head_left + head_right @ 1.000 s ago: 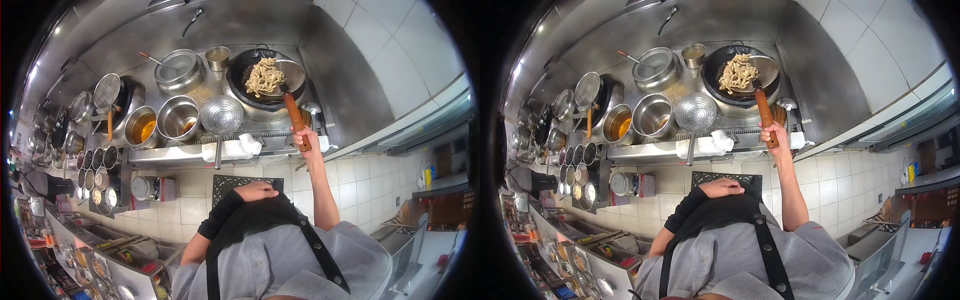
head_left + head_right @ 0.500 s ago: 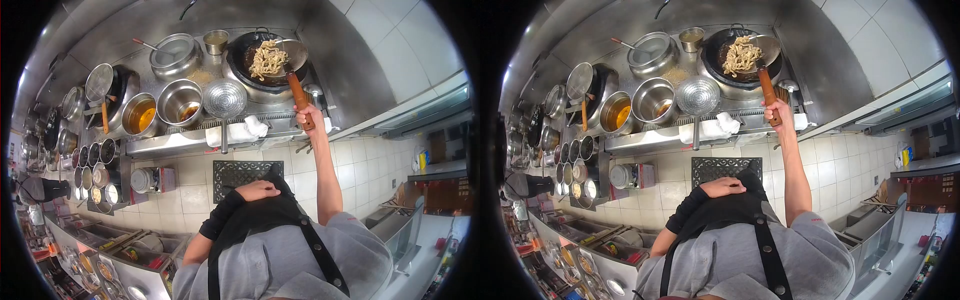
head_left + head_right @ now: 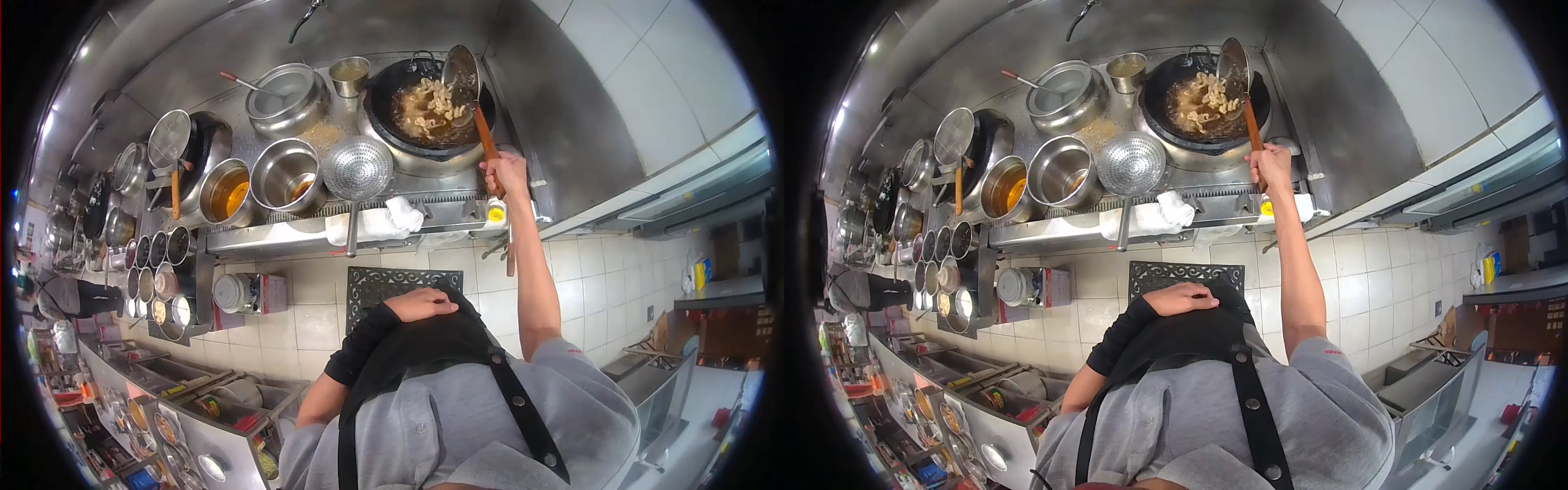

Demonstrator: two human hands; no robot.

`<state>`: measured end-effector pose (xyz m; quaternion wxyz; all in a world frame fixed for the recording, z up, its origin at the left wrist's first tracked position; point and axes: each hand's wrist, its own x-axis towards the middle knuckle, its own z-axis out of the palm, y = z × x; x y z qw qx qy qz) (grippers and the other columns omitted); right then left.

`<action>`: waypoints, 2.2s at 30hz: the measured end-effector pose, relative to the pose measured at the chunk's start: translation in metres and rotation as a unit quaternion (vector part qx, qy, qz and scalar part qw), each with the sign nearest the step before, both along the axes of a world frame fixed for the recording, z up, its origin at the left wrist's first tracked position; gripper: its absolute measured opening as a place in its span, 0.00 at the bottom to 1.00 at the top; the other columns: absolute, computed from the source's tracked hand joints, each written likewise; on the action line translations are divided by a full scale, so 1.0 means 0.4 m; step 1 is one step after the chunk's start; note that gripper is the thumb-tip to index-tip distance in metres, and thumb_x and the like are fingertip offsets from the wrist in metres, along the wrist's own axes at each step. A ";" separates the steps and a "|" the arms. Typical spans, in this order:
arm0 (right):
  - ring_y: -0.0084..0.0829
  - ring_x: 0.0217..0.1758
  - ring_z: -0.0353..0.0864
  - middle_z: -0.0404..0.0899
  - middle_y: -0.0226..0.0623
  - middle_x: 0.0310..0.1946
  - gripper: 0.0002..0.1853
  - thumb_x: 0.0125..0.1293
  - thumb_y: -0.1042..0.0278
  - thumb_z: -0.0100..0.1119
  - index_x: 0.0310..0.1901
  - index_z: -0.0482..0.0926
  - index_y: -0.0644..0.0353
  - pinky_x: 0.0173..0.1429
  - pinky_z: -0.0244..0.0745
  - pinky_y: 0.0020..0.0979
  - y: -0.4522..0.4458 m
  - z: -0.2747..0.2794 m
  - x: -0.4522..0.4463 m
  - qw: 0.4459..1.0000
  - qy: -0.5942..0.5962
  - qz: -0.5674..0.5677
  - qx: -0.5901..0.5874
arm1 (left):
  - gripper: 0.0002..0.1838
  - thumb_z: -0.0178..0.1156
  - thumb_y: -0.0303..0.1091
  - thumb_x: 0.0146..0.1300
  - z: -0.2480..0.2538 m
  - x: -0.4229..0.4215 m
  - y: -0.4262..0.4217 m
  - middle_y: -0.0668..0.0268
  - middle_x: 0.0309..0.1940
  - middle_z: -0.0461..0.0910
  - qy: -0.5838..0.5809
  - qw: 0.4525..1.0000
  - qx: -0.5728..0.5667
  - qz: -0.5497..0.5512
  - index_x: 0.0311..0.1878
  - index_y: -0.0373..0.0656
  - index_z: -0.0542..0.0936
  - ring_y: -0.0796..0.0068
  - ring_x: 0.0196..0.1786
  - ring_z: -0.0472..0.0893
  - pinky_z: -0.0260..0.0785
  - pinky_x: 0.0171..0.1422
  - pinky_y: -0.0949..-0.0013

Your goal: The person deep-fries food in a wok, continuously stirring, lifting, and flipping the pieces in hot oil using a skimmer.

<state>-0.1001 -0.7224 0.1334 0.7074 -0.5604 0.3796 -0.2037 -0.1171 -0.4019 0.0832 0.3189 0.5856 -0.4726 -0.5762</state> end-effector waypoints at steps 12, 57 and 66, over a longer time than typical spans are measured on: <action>0.24 0.12 0.67 0.80 0.48 0.32 0.14 0.49 0.87 0.49 0.40 0.74 0.77 0.14 0.58 0.27 -0.084 0.054 -0.079 0.997 -0.058 -0.045 -0.014 | 0.27 0.51 0.55 0.71 -0.021 -0.079 -0.075 0.50 0.42 0.82 -0.025 0.995 -0.005 0.096 0.46 0.36 0.82 0.54 0.49 0.80 0.70 0.56 0.60; 0.54 0.46 0.84 0.84 0.55 0.37 0.18 0.48 0.67 0.61 0.43 0.86 0.62 0.52 0.77 0.45 0.308 0.037 0.132 0.841 0.194 -0.050 -0.503 | 0.29 0.50 0.58 0.71 0.004 0.048 0.372 0.51 0.49 0.80 -0.056 0.998 -0.033 -0.010 0.50 0.37 0.81 0.53 0.57 0.76 0.66 0.62 0.58; 0.55 0.45 0.82 0.82 0.58 0.38 0.19 0.53 0.68 0.58 0.48 0.85 0.54 0.53 0.78 0.48 0.151 -0.227 0.181 0.766 0.281 0.036 -0.577 | 0.29 0.53 0.57 0.70 0.009 0.060 0.423 0.49 0.46 0.80 -0.030 0.999 -0.016 0.040 0.49 0.36 0.81 0.51 0.53 0.78 0.68 0.58 0.59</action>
